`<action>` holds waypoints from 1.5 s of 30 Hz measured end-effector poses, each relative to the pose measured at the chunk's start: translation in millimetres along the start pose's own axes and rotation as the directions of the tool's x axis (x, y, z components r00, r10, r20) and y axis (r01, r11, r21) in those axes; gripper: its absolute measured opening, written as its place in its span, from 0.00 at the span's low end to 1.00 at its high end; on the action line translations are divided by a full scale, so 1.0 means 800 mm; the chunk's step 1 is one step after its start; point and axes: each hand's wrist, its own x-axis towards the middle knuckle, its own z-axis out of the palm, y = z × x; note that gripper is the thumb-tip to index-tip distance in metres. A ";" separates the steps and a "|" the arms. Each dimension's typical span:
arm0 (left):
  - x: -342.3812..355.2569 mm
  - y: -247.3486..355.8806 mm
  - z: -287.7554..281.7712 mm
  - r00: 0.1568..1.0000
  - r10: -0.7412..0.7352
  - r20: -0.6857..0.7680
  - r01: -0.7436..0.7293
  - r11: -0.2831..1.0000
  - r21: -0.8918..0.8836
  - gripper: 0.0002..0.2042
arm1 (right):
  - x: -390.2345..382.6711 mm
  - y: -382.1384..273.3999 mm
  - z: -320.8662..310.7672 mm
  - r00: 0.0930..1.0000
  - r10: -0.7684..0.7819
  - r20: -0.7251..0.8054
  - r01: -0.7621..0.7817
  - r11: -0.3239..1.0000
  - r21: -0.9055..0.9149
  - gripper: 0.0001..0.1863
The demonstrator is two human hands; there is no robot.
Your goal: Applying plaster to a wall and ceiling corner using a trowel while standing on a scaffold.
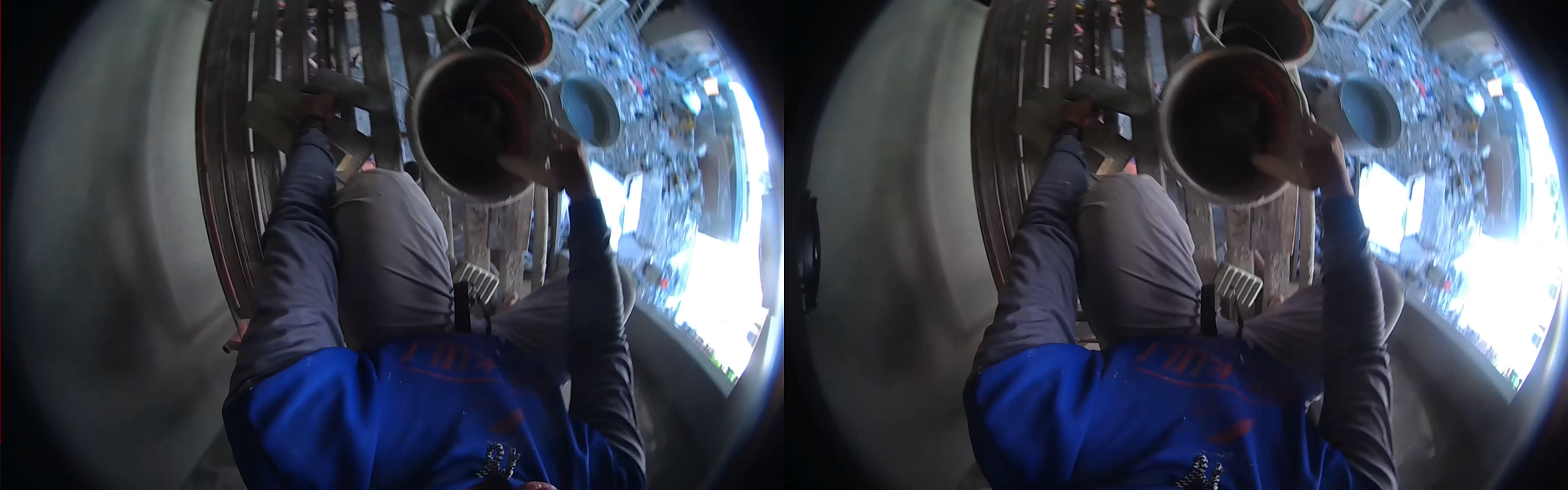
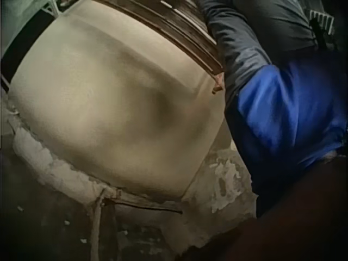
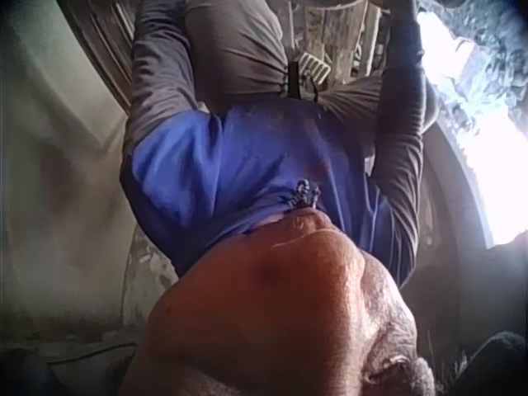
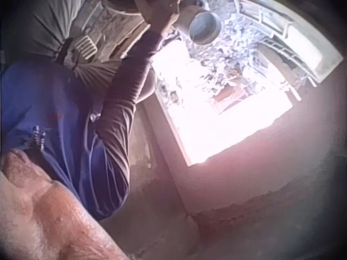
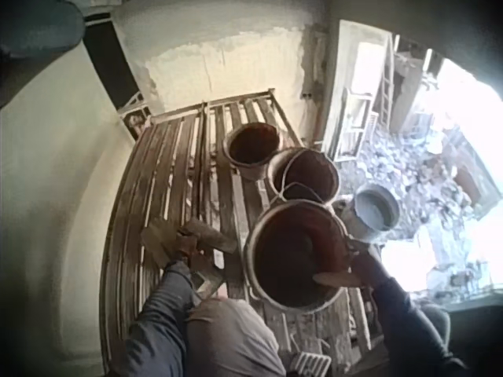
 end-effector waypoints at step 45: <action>-0.605 0.364 -0.114 0.887 -0.145 -0.439 0.001 0.950 -0.311 0.17 | -0.084 0.128 -0.001 0.863 0.494 0.109 -0.439 0.838 -0.324 0.17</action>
